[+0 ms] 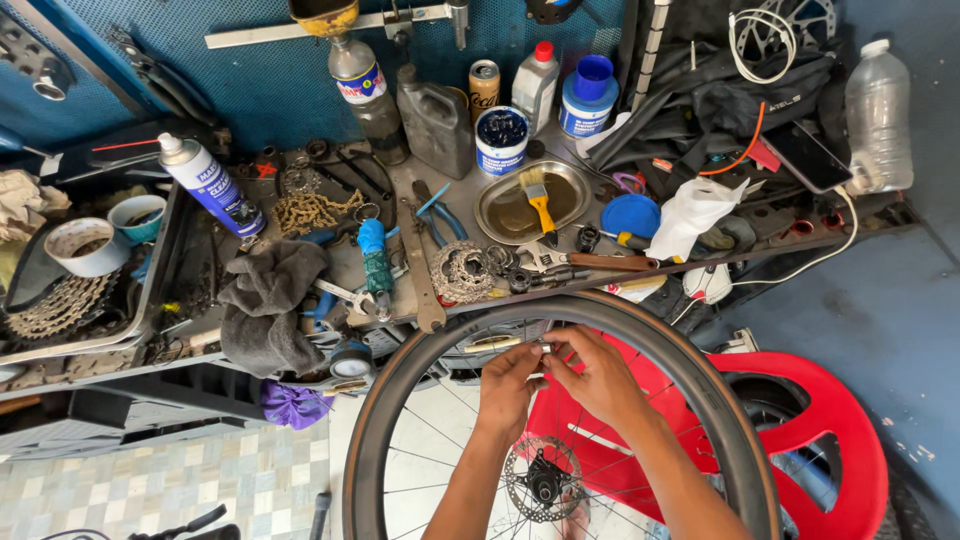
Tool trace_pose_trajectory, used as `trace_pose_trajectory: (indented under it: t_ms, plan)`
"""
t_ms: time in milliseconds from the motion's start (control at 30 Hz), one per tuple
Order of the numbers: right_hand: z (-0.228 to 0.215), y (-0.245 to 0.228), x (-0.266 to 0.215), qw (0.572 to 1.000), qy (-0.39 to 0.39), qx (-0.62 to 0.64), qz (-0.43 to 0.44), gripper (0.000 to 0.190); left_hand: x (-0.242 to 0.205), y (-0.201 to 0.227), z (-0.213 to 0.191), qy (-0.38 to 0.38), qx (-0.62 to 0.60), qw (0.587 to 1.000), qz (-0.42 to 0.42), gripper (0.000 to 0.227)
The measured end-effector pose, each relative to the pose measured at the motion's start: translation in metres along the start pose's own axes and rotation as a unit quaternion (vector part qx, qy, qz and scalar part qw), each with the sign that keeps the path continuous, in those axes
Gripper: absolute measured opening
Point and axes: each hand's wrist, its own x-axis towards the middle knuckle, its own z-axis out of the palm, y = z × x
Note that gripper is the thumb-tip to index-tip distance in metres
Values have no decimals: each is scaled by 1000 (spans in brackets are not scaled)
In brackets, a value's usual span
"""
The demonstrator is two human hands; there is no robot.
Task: The person uses a screwdriver to remove a nut from the bicycle wheel hub. They then wipe the hub with a cloth and a tissue, inspect the internal components, and place the disassembled parts on the workbench.
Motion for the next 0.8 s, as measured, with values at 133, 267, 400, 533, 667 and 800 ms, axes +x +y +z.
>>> trace_pose_trajectory:
  t_ms: [133, 267, 400, 533, 667, 800]
  plan:
    - [2, 4, 2, 1000, 3, -9, -28, 29, -3, 7, -2, 1, -37, 999, -22, 17]
    - [6, 14, 14, 999, -29, -24, -2, 26, -3, 14, -2, 30, -68, 997, -12, 18]
    - [3, 30, 53, 999, -16, -43, -5, 26, -4, 17, -8, 115, -68, 991, -11, 20]
    - [2, 41, 103, 989, -19, -138, -47, 24, -16, 11, -26, 114, -52, 992, -8, 17]
    - [7, 39, 129, 970, -67, -232, -31, 27, -25, 1, -43, 119, -55, 991, -11, 13]
    - [14, 38, 135, 957, -106, -270, -18, 28, -31, -5, -59, 128, -57, 990, -11, 11]
